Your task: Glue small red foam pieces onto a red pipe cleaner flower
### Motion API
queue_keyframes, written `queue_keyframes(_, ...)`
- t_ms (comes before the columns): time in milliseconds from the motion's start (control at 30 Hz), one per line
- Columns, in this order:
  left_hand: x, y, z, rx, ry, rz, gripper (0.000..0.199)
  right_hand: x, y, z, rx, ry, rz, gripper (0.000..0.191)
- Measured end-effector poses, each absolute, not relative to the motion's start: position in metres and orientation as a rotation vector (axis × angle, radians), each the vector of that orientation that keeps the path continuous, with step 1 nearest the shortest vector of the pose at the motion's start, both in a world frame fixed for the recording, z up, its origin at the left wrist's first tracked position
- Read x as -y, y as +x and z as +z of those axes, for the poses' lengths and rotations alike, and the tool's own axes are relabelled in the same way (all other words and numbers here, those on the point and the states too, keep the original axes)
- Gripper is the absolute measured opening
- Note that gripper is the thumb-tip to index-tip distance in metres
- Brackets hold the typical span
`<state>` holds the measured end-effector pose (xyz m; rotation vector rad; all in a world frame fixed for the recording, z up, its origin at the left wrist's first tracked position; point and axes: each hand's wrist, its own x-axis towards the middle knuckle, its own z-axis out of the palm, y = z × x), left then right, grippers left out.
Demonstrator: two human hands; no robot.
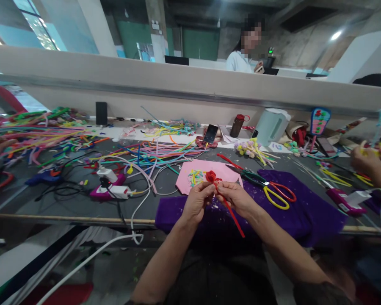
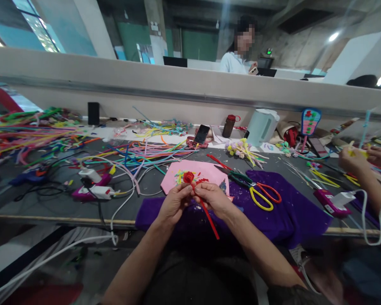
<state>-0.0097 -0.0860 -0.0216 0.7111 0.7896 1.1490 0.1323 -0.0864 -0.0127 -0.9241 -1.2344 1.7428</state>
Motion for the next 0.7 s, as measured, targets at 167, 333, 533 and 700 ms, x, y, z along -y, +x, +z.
queue_keyframes(167,0.089,-0.002,-0.027,-0.798,0.658,1.242,0.026,0.089,0.128,-0.013,1.34,-0.968,1.638,0.027)
queue_keyframes(333,0.085,-0.004,-0.021,-0.724,0.478,1.279,0.027,0.099,0.126,-0.011,1.42,-0.963,1.571,0.029)
queue_keyframes(533,0.062,-0.032,-0.018,-0.611,0.316,1.435,0.023,0.107,0.149,-0.019,1.544,-1.086,1.522,0.029)
queue_keyframes(700,0.054,-0.041,-0.023,-0.632,0.288,1.473,0.025,0.096,0.19,-0.025,1.52,-1.301,1.395,0.028)
